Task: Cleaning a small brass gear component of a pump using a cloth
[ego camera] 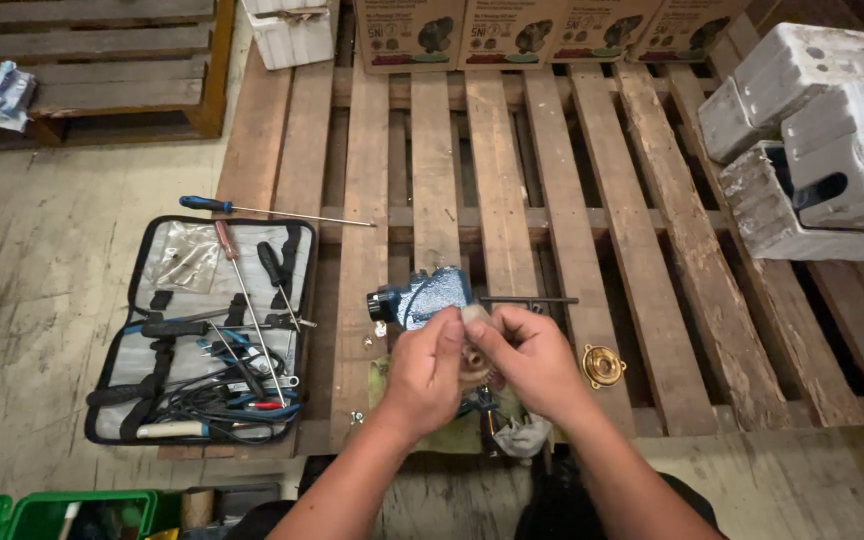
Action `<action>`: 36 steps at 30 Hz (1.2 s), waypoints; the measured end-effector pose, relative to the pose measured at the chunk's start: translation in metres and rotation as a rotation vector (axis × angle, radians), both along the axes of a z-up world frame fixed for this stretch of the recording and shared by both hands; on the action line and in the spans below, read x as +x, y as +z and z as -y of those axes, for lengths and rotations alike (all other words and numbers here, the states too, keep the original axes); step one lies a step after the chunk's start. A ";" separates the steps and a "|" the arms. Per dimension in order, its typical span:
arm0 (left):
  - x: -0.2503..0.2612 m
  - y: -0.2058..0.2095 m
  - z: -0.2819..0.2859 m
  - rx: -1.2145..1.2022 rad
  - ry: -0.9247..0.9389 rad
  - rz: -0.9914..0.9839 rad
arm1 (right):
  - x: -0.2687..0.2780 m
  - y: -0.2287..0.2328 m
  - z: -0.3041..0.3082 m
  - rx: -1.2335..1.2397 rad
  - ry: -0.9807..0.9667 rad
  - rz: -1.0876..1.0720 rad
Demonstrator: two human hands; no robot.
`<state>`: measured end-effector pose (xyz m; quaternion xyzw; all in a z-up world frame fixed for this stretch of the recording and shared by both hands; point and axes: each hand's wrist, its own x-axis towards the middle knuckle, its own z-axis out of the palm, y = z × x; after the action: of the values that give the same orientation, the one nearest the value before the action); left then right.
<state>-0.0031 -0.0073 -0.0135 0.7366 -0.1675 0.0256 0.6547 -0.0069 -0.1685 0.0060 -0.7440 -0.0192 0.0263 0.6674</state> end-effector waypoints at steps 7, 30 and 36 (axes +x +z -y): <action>0.002 0.012 0.003 -0.288 -0.052 -0.106 | -0.003 0.038 -0.003 0.099 0.079 -0.031; 0.004 0.013 0.000 -0.107 0.073 -0.088 | 0.000 0.021 -0.002 0.099 0.058 -0.017; 0.012 0.014 0.000 -0.021 0.068 -0.045 | 0.001 0.017 -0.005 0.012 -0.103 -0.005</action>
<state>0.0084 -0.0069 0.0002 0.7352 -0.1272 0.0329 0.6650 -0.0062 -0.1636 0.0233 -0.7400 0.0209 -0.0063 0.6723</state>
